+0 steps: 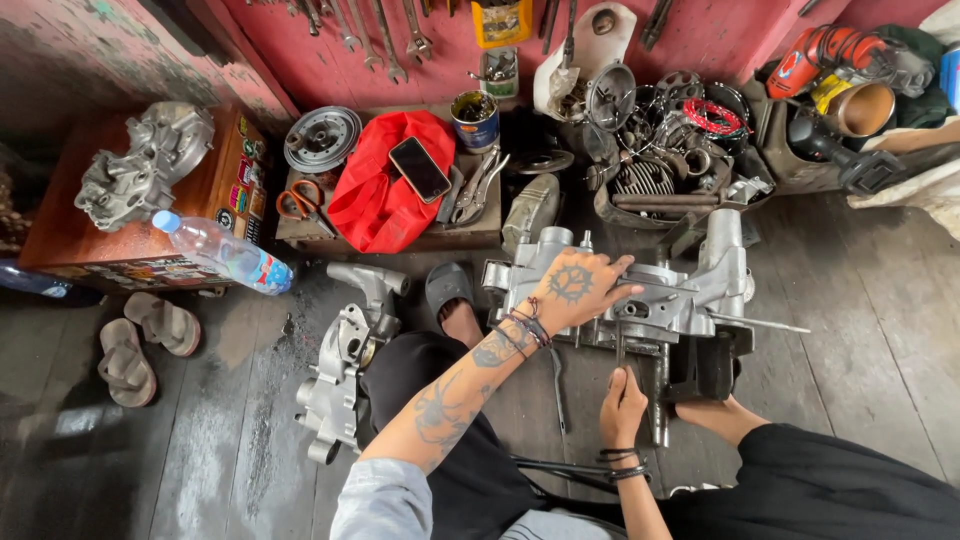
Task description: The person sits on the floor and uses a screwdriver to tighten bolts on a silver engine casing. They then use a hammer to tap the casing into place and continue adjusting the assembly with their hands.
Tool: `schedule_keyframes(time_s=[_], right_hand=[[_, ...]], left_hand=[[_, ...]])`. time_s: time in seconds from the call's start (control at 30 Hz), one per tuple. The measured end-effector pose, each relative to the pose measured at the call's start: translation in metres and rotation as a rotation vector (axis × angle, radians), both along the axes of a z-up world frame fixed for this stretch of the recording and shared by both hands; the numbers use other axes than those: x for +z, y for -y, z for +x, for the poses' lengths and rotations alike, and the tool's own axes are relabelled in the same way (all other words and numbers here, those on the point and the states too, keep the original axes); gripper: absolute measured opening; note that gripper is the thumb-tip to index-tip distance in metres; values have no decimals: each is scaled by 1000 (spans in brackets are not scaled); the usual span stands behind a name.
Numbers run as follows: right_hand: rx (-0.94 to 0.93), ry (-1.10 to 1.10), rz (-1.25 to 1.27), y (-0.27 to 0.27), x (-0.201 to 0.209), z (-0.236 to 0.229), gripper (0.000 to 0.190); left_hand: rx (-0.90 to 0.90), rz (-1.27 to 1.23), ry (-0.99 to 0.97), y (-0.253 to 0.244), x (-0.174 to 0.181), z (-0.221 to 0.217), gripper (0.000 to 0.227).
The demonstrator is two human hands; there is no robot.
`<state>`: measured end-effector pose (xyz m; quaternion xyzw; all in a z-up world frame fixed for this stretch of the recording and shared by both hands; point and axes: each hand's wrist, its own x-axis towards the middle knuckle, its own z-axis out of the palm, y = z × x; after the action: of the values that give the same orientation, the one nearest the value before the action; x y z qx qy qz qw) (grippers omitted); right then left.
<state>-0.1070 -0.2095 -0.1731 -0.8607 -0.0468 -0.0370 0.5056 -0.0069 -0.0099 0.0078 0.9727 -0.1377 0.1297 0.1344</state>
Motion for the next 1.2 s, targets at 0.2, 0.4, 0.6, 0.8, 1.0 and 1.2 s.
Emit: schedule_keyframes(time_s=[0.2,0.4,0.6,0.8,1.0,1.2], right_hand=[[-3,98,31,-3,-18,-1,43],[-52,84,167,-11,14,1,45],[-26,109,53,3,2,20,45],[37,105,50,23,8,29,43],[122,-3,182,34,18,43,46],[149,-41,200,28,30,35,47]], left_hand=[[-13,-11,19,-2,-1,-1,62],[25,75,57,-1,-12,2,65],[28,-122,16,0,4,-3,63],[36,-141,-39,3,-7,8,58],[26,-167,-73,-1,1,3,60],[38,-151,-120,1,-4,6,61]])
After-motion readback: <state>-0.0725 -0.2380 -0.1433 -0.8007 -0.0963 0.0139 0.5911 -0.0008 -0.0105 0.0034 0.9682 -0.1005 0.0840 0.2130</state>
